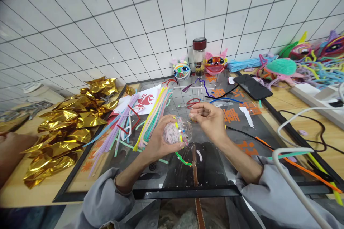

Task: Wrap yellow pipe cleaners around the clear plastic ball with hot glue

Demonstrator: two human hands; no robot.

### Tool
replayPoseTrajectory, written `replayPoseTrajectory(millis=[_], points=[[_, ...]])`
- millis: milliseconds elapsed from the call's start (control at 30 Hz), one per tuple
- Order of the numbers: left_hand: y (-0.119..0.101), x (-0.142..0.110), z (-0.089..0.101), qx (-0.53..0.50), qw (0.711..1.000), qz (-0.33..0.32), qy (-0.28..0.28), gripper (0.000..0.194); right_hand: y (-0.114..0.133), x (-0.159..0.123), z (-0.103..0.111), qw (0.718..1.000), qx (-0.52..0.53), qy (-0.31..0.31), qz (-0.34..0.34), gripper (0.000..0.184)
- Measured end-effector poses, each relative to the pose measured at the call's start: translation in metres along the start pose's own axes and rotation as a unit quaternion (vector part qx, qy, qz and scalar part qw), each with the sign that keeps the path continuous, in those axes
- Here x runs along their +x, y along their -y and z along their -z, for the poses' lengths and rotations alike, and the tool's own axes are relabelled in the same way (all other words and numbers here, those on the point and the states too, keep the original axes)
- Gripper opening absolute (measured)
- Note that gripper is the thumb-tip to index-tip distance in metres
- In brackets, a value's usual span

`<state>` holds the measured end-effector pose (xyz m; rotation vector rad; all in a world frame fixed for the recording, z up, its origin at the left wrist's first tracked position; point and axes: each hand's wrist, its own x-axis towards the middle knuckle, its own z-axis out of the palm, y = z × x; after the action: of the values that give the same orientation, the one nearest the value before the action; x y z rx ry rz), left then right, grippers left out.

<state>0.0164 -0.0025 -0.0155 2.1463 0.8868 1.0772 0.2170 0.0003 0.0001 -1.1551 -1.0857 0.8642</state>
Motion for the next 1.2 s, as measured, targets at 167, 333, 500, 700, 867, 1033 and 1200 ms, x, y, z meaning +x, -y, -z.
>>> replayPoseTrajectory(millis=[167, 333, 500, 700, 867, 1033, 1200], points=[[-0.002, 0.000, 0.001, 0.000, 1.000, -0.002, 0.001, 0.060, -0.001, -0.001, 0.002, 0.999, -0.007, 0.019, 0.029, 0.024], [-0.003, -0.001, 0.000, -0.012, 1.000, -0.003, 0.004, 0.060, 0.004, -0.002, 0.001, 0.999, 0.036, 0.021, -0.016, 0.031], [-0.002, -0.002, -0.001, -0.009, 1.000, 0.009, 0.007, 0.061, 0.005, -0.001, 0.000, 0.993, 0.095, 0.029, -0.063, 0.038], [-0.003, -0.001, 0.000, -0.001, 1.000, 0.000, 0.004, 0.060, 0.000, 0.001, 0.002, 0.994, 0.088, 0.056, -0.035, 0.041], [-0.004, -0.001, 0.000, 0.002, 1.000, 0.010, 0.002, 0.060, -0.001, -0.001, 0.000, 0.998, 0.043, 0.040, -0.002, 0.032], [-0.004, 0.000, 0.001, 0.009, 1.000, 0.007, -0.002, 0.057, 0.005, -0.004, -0.002, 0.999, 0.025, 0.020, -0.016, 0.028], [-0.005, 0.001, 0.002, 0.009, 1.000, 0.000, 0.001, 0.058, 0.015, -0.005, -0.002, 0.998, 0.039, 0.033, -0.024, 0.031]])
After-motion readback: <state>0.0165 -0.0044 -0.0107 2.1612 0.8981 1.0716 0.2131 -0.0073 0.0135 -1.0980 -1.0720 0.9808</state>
